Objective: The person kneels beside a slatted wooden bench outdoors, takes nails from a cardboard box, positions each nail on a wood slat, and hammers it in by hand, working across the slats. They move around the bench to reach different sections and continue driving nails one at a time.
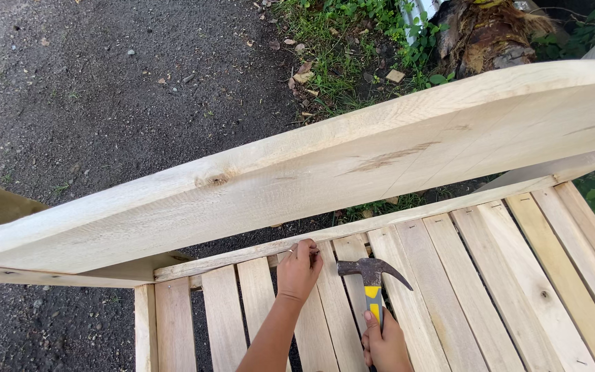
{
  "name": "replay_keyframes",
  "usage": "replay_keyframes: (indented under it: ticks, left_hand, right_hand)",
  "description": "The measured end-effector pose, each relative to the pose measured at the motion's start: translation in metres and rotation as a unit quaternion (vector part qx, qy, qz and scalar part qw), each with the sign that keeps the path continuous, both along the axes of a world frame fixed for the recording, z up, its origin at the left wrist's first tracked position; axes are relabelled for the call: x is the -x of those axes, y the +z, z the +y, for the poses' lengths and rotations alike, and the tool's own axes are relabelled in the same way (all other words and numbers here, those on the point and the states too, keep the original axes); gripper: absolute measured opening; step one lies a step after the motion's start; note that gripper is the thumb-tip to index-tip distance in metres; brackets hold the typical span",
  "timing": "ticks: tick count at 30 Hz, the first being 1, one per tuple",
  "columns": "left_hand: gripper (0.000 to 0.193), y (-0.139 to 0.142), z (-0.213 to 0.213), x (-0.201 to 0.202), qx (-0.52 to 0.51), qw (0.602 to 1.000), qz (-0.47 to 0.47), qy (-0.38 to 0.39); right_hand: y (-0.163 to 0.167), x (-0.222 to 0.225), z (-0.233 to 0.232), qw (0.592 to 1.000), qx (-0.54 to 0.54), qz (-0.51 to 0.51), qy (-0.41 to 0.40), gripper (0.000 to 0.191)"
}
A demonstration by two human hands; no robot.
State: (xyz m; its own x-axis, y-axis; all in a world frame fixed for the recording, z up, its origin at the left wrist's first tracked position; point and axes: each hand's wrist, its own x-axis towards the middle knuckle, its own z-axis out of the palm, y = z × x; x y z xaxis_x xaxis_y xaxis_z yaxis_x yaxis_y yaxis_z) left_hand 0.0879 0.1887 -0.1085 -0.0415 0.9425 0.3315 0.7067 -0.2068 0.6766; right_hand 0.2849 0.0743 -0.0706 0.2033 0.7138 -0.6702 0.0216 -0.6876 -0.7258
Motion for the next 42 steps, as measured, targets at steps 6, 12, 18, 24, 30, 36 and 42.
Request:
replay_keyframes:
  ticks: [6,12,18,24,30,36,42]
  left_hand:
    - [0.031,0.002,0.003,-0.005,-0.006,1.0,0.002,0.004]
    - [0.039,0.008,0.001,-0.006,-0.02,1.0,0.014,0.018]
    - [0.036,0.011,-0.003,-0.004,0.013,0.999,-0.01,0.03]
    - [0.024,0.008,-0.001,-0.004,-0.003,0.999,0.014,0.028]
    - [0.022,0.01,0.001,-0.003,0.021,1.0,-0.006,0.0]
    - [0.022,0.004,0.003,-0.002,0.013,1.0,-0.021,-0.011]
    - [0.021,0.002,0.003,0.0,0.005,0.999,0.01,-0.031]
  right_hand:
    - [-0.001,-0.001,0.0,1.0,0.012,-0.006,-0.002,0.037]
    - [-0.001,0.0,0.0,0.999,0.03,-0.006,-0.01,0.036]
    - [-0.002,0.0,0.001,1.0,0.022,-0.01,-0.006,0.038]
    - [0.004,0.001,0.0,1.0,0.019,-0.006,-0.003,0.037]
    - [-0.001,0.001,0.005,0.996,0.071,-0.001,-0.045,0.037]
    - [-0.005,0.001,0.007,1.0,-0.016,-0.013,-0.019,0.032]
    - [-0.001,-0.003,0.006,0.984,-0.076,-0.144,0.071,0.034]
